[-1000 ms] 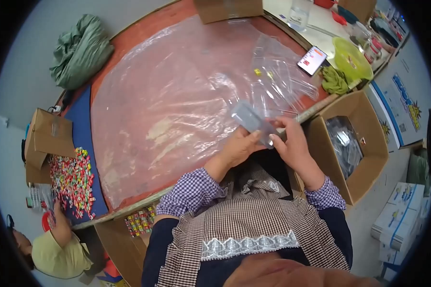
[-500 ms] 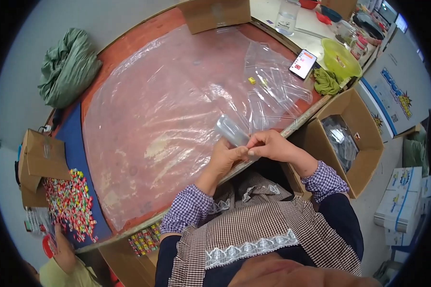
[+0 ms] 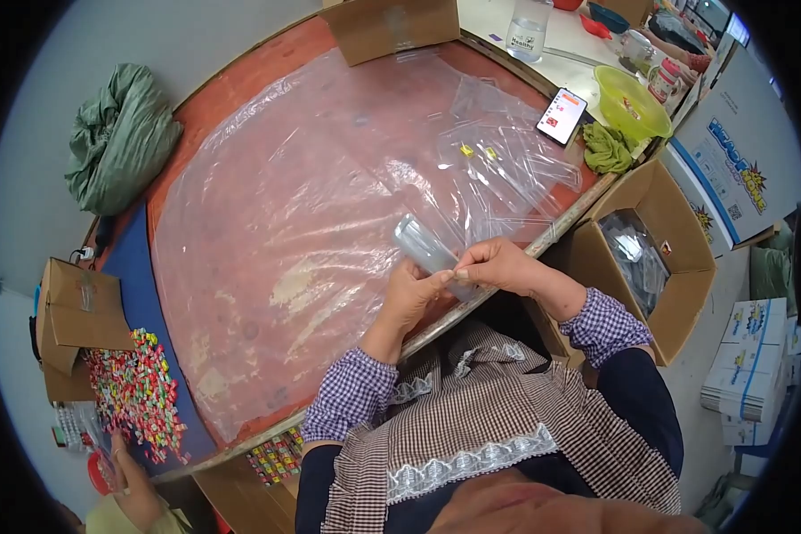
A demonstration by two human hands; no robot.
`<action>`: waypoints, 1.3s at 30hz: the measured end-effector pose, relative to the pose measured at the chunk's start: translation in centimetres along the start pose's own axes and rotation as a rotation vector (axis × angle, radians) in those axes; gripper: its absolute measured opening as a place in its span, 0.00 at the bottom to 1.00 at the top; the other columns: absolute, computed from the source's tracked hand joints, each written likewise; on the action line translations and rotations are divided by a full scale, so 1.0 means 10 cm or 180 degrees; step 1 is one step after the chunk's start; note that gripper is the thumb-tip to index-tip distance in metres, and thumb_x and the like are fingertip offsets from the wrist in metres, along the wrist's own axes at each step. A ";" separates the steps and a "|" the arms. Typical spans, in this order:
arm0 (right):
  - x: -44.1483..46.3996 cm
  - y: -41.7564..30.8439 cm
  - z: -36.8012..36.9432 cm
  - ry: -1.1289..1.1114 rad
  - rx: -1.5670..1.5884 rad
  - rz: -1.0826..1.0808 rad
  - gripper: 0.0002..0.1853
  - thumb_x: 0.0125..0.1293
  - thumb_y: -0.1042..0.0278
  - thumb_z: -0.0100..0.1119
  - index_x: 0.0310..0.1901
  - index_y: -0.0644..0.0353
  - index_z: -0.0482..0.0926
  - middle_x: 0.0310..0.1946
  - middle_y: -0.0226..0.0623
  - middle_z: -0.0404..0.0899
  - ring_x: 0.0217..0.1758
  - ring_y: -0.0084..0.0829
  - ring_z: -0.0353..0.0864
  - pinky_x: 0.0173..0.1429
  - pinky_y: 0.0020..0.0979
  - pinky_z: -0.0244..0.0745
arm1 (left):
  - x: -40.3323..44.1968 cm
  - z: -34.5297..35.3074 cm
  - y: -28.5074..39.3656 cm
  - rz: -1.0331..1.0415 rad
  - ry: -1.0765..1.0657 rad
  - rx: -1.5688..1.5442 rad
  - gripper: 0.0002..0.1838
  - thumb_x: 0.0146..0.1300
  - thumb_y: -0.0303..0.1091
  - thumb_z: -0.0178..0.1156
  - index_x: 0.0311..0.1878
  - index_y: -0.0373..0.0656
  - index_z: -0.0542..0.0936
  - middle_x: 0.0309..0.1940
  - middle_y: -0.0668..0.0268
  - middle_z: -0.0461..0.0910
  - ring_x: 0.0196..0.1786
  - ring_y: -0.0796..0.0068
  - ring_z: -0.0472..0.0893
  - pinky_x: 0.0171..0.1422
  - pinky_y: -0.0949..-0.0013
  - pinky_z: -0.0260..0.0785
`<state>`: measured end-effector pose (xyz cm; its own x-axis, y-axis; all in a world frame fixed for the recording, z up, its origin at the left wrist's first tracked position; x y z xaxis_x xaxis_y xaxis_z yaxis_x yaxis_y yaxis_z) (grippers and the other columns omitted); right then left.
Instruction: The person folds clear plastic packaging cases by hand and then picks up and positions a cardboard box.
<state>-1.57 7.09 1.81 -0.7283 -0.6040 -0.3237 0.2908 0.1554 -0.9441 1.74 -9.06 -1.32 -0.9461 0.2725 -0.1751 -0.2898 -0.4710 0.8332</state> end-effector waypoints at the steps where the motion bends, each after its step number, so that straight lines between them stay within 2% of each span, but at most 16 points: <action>1: 0.01 -0.01 -0.01 -0.0047 0.0062 0.0088 0.06 0.56 0.69 0.56 0.29 0.62 0.78 0.23 0.27 0.76 0.22 0.14 0.68 0.27 0.17 0.63 | -0.01 0.00 0.00 -0.0012 0.0004 -0.0009 0.24 0.51 0.32 0.63 0.50 0.35 0.69 0.39 0.64 0.76 0.37 0.78 0.77 0.35 0.79 0.71; 7: -0.01 -0.03 0.02 0.0015 0.0137 0.0257 0.05 0.56 0.70 0.56 0.28 0.62 0.77 0.21 0.26 0.75 0.20 0.14 0.66 0.24 0.17 0.61 | 0.05 -0.03 0.00 -0.0001 0.0057 0.0125 0.20 0.53 0.30 0.60 0.49 0.34 0.70 0.37 0.64 0.76 0.35 0.79 0.77 0.32 0.80 0.70; 10: -0.01 -0.09 -0.01 0.0932 -0.0261 -0.0218 0.06 0.57 0.70 0.54 0.28 0.61 0.76 0.21 0.25 0.74 0.20 0.13 0.66 0.23 0.17 0.61 | 0.02 -0.08 -0.01 -0.0037 0.0247 0.0072 0.19 0.53 0.29 0.59 0.49 0.34 0.69 0.37 0.64 0.76 0.35 0.79 0.77 0.32 0.80 0.70; 15: 0.05 -0.16 -0.31 0.1295 -0.0797 -0.0502 0.05 0.59 0.70 0.53 0.30 0.61 0.75 0.20 0.28 0.74 0.18 0.17 0.68 0.23 0.19 0.63 | 0.04 -0.08 0.01 0.0124 0.0361 -0.0135 0.20 0.54 0.28 0.59 0.49 0.35 0.68 0.37 0.64 0.75 0.35 0.78 0.76 0.33 0.79 0.70; 17: 0.02 -0.40 -0.56 0.3139 -0.3382 -0.2341 0.05 0.57 0.71 0.53 0.33 0.63 0.75 0.23 0.35 0.76 0.22 0.25 0.73 0.28 0.23 0.68 | 0.05 -0.09 0.00 0.0145 0.0338 -0.0164 0.20 0.54 0.28 0.59 0.50 0.35 0.67 0.37 0.63 0.75 0.35 0.78 0.76 0.33 0.79 0.70; 18: 0.02 -0.43 -0.63 0.3162 -0.3374 -0.2323 0.05 0.57 0.71 0.53 0.33 0.63 0.75 0.23 0.35 0.76 0.22 0.25 0.73 0.28 0.23 0.68 | 0.04 -0.09 -0.02 0.0143 0.0390 -0.0158 0.21 0.53 0.28 0.59 0.50 0.35 0.66 0.38 0.63 0.75 0.36 0.78 0.76 0.33 0.79 0.70; 21: 0.06 -0.53 -0.73 0.2763 -0.4430 -0.2157 0.06 0.54 0.73 0.56 0.34 0.63 0.75 0.26 0.40 0.75 0.27 0.31 0.75 0.32 0.25 0.70 | 0.05 -0.08 0.00 0.0172 0.0454 -0.0103 0.22 0.53 0.28 0.60 0.50 0.35 0.65 0.40 0.62 0.74 0.38 0.77 0.76 0.35 0.78 0.70; 23: -0.02 -0.48 -0.37 0.1896 -0.3044 -0.1807 0.08 0.51 0.73 0.59 0.34 0.62 0.75 0.26 0.40 0.75 0.29 0.28 0.75 0.35 0.24 0.70 | 0.03 -0.04 0.02 0.0388 0.0466 -0.0044 0.23 0.52 0.28 0.62 0.49 0.35 0.65 0.40 0.62 0.74 0.39 0.76 0.76 0.37 0.76 0.71; 25: -0.01 -0.33 -0.03 0.0584 -0.2159 -0.1501 0.10 0.49 0.73 0.61 0.35 0.63 0.75 0.25 0.37 0.74 0.29 0.26 0.75 0.35 0.23 0.69 | 0.02 -0.02 -0.02 0.0465 0.0482 -0.0047 0.23 0.51 0.28 0.63 0.49 0.35 0.65 0.41 0.61 0.73 0.40 0.75 0.76 0.38 0.75 0.71; 26: -0.01 -0.32 0.06 0.0595 -0.2150 -0.1489 0.10 0.49 0.73 0.61 0.35 0.63 0.75 0.25 0.37 0.74 0.29 0.26 0.75 0.35 0.23 0.69 | 0.02 -0.03 -0.04 0.0500 0.0414 -0.0046 0.24 0.51 0.28 0.63 0.49 0.35 0.65 0.41 0.61 0.73 0.40 0.74 0.76 0.39 0.74 0.71; 28: 0.03 -0.28 0.18 0.0195 -0.2216 -0.0718 0.10 0.51 0.72 0.61 0.36 0.64 0.75 0.25 0.31 0.74 0.29 0.20 0.73 0.36 0.21 0.68 | 0.02 -0.05 -0.04 0.0584 0.0285 -0.0026 0.24 0.50 0.28 0.64 0.48 0.34 0.65 0.41 0.61 0.73 0.41 0.73 0.76 0.41 0.73 0.71; 29: 0.04 -0.25 0.16 0.0192 -0.2204 -0.0728 0.10 0.51 0.72 0.61 0.36 0.64 0.75 0.25 0.31 0.74 0.29 0.20 0.73 0.36 0.21 0.68 | 0.02 -0.06 -0.03 0.0583 0.0291 -0.0012 0.24 0.50 0.28 0.64 0.48 0.34 0.65 0.41 0.61 0.73 0.41 0.73 0.76 0.41 0.73 0.71; 32: 0.06 -0.07 0.05 -0.0222 -0.0678 -0.0538 0.08 0.54 0.72 0.59 0.34 0.64 0.76 0.27 0.27 0.75 0.29 0.16 0.70 0.35 0.20 0.67 | 0.00 -0.05 -0.01 0.0592 0.0207 0.0027 0.24 0.49 0.28 0.65 0.48 0.34 0.66 0.41 0.60 0.74 0.41 0.72 0.76 0.43 0.72 0.71; 36: 0.03 0.00 0.03 -0.0166 -0.0704 -0.0591 0.06 0.57 0.71 0.57 0.33 0.64 0.76 0.28 0.25 0.75 0.31 0.14 0.69 0.35 0.19 0.66 | -0.02 -0.01 0.03 0.0368 0.0154 -0.0038 0.24 0.49 0.28 0.65 0.48 0.34 0.66 0.41 0.60 0.74 0.40 0.73 0.76 0.42 0.73 0.72; 39: -0.03 -0.04 -0.01 -0.0013 -0.0516 -0.0462 0.06 0.57 0.71 0.57 0.33 0.64 0.75 0.27 0.27 0.75 0.31 0.15 0.70 0.35 0.20 0.67 | -0.01 -0.02 0.00 0.0332 0.0148 0.0079 0.24 0.49 0.29 0.65 0.48 0.33 0.66 0.40 0.60 0.74 0.39 0.73 0.76 0.41 0.74 0.72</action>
<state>-1.48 7.28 2.28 -0.7527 -0.6322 -0.1836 0.0791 0.1900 -0.9786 1.85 -9.25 -1.35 -0.9768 0.1834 -0.1104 -0.1862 -0.4736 0.8608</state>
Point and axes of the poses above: each hand's wrist, its own x-axis towards the middle knuckle, its own z-axis out of the palm, y = z × x, the point moved 2 cm from there along x, towards the middle knuckle
